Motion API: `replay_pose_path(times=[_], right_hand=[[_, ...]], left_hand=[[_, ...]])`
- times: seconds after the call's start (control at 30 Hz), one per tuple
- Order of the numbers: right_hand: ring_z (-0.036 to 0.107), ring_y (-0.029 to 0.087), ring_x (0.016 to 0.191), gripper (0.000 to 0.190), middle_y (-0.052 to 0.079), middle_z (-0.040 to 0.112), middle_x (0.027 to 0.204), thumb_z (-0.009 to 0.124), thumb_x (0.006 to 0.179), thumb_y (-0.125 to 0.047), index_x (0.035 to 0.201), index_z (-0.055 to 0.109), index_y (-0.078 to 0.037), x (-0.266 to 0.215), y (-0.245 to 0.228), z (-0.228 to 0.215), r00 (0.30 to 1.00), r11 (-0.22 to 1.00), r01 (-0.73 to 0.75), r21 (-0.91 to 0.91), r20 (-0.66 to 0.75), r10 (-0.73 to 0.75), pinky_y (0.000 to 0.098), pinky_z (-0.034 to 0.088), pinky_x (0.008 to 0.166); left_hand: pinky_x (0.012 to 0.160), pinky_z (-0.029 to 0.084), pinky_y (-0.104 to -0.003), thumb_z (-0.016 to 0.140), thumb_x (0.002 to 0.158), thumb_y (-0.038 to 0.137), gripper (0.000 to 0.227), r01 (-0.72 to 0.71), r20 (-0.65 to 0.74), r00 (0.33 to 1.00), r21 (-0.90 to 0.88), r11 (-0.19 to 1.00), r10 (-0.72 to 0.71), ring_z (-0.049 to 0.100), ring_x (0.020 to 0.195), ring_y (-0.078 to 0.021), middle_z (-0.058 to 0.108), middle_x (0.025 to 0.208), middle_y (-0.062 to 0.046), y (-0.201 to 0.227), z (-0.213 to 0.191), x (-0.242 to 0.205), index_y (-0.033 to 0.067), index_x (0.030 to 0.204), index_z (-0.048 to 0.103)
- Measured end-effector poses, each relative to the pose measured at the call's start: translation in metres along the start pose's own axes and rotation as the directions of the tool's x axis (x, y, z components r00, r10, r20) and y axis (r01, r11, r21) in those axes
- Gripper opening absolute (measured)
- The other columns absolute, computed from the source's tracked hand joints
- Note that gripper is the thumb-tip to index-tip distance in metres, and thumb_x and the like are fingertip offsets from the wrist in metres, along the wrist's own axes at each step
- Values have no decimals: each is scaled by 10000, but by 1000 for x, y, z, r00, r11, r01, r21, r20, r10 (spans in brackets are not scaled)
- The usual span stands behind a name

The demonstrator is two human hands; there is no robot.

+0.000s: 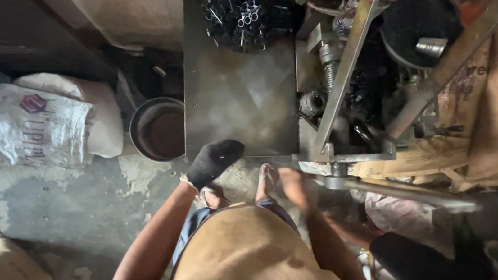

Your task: The person operates a manual press machine by placing small metal pieces into a mold, pulling a lever to activate the press, and removing the formed pieces. The person repeats this cycle multiple times, handling the metal pieces and the lever throughout.

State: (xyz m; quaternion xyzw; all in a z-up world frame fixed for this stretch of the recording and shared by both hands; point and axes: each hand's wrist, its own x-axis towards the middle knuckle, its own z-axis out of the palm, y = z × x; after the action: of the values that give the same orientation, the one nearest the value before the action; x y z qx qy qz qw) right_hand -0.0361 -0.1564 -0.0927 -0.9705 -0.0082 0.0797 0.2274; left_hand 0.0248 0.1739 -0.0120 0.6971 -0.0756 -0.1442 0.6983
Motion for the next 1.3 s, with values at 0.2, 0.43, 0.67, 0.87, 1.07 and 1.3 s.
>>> replay_pose_path(times=[0.2,0.43,0.67,0.87,1.07,1.3], right_hand=[[533,189,692,487,43,569,885,500,1025,-465,1241,692,-73,-29,124,-109,479,746,-308,591,-581,658,335,466,588],[425,105,526,691,8,471,752,371,1106,-610,1395,627,-37,-15,70,-239,316,424,530,735,-635,705,270,402,432],[559,146,654,594,50,594,808,412,1067,-521,1188,670,0,-25,4,-313,60,880,364,305,-951,305,299,513,586],[655,140,781,366,45,678,906,539,1077,-336,1157,700,-17,58,-34,-292,330,807,497,318,-930,163,269,557,710],[667,182,854,334,125,713,971,703,1053,-312,1123,725,14,281,10,-204,744,789,280,547,-643,182,336,522,751],[531,157,780,404,168,633,816,652,1060,-360,1002,731,32,336,90,-143,945,799,-160,579,-143,294,386,465,718]], left_hand=[[844,593,-305,717,920,118,238,13,30,999,15,1000,-14,736,945,-149,776,1044,-108,-4,-6,0,37,1142,749],[831,587,-313,740,902,123,243,29,123,991,119,992,-44,729,940,-163,771,1057,-113,-3,-14,4,29,1125,754],[858,576,-314,738,920,139,237,-16,110,994,182,983,-4,736,955,-140,783,1062,-107,-1,-13,15,26,1129,749],[818,584,-316,778,889,215,330,72,-4,997,172,982,-72,747,913,-208,805,1019,-115,31,32,102,67,1181,737],[964,530,-466,800,850,262,541,-241,-218,885,540,806,411,655,1140,-390,696,1230,-188,63,93,234,77,1326,620],[931,502,-526,787,842,388,530,175,-491,867,462,869,87,623,1133,-444,660,1213,-217,66,125,319,113,1252,596]])
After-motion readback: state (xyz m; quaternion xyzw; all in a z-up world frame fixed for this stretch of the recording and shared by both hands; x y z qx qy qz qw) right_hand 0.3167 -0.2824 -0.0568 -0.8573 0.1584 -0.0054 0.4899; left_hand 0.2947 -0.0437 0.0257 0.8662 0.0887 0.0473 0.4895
